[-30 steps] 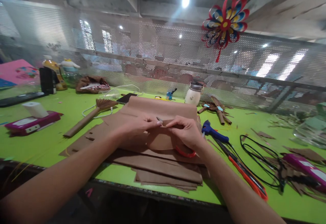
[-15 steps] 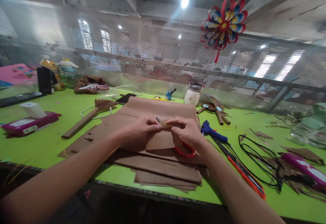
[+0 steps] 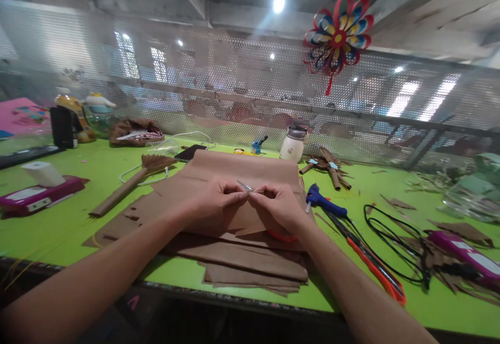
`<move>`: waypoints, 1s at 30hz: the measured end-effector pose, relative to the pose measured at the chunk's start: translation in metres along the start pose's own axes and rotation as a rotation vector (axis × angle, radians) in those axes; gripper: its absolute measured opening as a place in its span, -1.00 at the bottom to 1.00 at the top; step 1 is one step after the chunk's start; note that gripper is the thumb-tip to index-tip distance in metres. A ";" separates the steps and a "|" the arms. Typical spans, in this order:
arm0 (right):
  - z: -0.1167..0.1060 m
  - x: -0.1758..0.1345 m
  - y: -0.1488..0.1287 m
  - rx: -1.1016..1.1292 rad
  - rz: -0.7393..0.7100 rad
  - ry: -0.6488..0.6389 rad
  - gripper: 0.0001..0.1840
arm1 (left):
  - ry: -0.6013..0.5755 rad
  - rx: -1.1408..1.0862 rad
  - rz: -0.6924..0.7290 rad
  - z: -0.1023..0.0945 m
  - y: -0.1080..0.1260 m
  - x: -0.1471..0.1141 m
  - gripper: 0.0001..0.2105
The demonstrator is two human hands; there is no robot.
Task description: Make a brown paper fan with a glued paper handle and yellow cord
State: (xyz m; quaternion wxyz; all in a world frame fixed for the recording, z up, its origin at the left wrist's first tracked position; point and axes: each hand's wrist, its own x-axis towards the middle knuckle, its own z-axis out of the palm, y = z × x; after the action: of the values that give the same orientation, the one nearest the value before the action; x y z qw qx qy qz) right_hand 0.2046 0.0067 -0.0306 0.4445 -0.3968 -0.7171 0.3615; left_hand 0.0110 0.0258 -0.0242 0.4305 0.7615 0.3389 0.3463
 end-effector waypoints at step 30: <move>-0.015 0.010 0.017 -0.098 0.036 -0.011 -0.65 | -0.236 0.228 -0.126 -0.009 0.025 -0.010 -0.66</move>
State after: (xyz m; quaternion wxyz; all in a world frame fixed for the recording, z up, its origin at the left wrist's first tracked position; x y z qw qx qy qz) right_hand 0.2201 0.0254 -0.0368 0.4141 -0.4289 -0.7291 0.3361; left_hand 0.0041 0.0113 -0.0008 0.3993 0.8180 0.3700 0.1861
